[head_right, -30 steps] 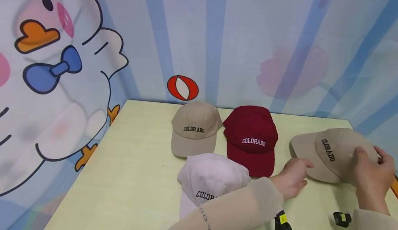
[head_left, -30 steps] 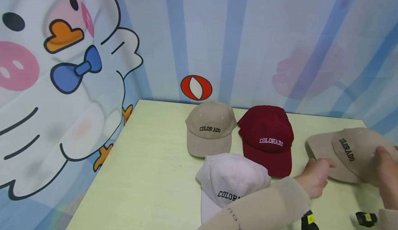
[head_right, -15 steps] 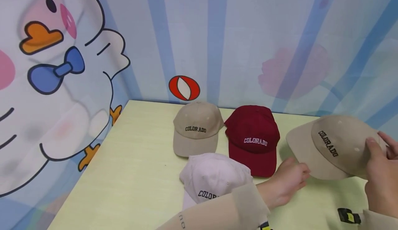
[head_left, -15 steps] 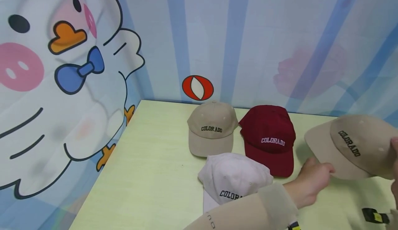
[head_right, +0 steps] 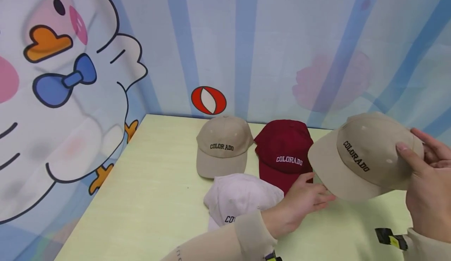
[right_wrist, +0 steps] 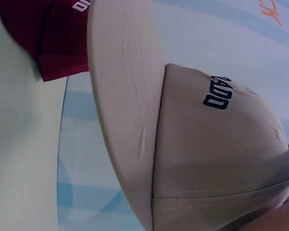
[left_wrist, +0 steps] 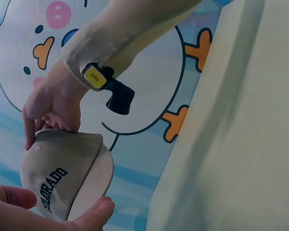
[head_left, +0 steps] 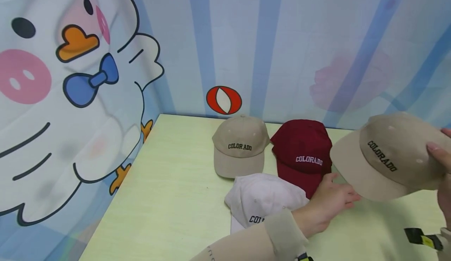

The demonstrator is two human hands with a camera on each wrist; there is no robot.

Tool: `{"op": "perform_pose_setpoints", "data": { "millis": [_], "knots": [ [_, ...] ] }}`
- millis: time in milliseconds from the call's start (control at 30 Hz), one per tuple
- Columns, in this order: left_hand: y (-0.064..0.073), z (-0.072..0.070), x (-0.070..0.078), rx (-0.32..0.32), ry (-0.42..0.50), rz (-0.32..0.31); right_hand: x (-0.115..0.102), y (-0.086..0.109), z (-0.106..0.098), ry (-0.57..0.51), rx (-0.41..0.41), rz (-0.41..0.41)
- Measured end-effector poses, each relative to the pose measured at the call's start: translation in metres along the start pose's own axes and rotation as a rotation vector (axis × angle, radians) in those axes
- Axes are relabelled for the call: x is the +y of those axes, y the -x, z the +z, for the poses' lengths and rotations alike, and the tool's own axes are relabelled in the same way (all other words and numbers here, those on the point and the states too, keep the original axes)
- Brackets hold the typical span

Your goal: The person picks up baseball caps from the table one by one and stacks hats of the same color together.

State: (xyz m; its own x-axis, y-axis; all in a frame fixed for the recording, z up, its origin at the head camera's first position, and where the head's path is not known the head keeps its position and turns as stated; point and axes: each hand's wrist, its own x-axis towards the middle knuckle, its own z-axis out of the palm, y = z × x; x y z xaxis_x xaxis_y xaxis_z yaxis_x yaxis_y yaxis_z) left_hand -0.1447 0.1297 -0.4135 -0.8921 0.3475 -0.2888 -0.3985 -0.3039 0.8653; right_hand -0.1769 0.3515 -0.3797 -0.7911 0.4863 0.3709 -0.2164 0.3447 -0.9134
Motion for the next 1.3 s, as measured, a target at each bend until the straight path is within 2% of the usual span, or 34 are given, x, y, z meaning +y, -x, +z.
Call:
{"op": "perform_pose_setpoints", "data": {
  "millis": [100,167,233,433,500,600,667,867,1067,1200,1300],
  "knots": [
    [0.0,-0.012,0.007,0.0,0.007,0.021,-0.012,0.003,0.01,-0.109,-0.015,0.078],
    [0.001,-0.021,0.012,-0.001,0.012,0.027,-0.019,0.004,0.015,-0.191,-0.021,0.099],
    [0.003,-0.029,0.017,0.0,0.033,0.036,-0.025,0.005,0.021,-0.276,-0.021,0.099],
    [0.014,-0.059,0.036,-0.022,0.097,0.105,-0.044,0.007,0.036,-0.434,-0.051,0.083],
    [0.017,-0.07,0.044,-0.006,0.093,0.13,-0.049,0.007,0.041,-0.466,-0.067,0.086],
    [0.018,-0.085,0.056,0.029,0.067,0.181,-0.055,0.009,0.046,-0.499,-0.143,0.064],
    [0.018,-0.096,0.065,0.042,0.004,0.223,-0.059,0.011,0.049,-0.52,-0.206,0.041],
    [0.021,-0.124,0.099,0.022,-0.234,0.369,-0.077,0.016,0.066,-0.564,-0.421,0.0],
    [0.023,-0.147,0.13,-0.005,-0.455,0.519,-0.098,0.019,0.091,-0.494,-0.676,0.019],
    [0.021,-0.161,0.142,0.028,-0.64,0.569,-0.108,0.02,0.109,-0.436,-0.846,0.016],
    [0.019,-0.172,0.147,0.017,-0.709,0.6,-0.115,0.022,0.123,-0.381,-0.917,-0.001]
  ]
}}
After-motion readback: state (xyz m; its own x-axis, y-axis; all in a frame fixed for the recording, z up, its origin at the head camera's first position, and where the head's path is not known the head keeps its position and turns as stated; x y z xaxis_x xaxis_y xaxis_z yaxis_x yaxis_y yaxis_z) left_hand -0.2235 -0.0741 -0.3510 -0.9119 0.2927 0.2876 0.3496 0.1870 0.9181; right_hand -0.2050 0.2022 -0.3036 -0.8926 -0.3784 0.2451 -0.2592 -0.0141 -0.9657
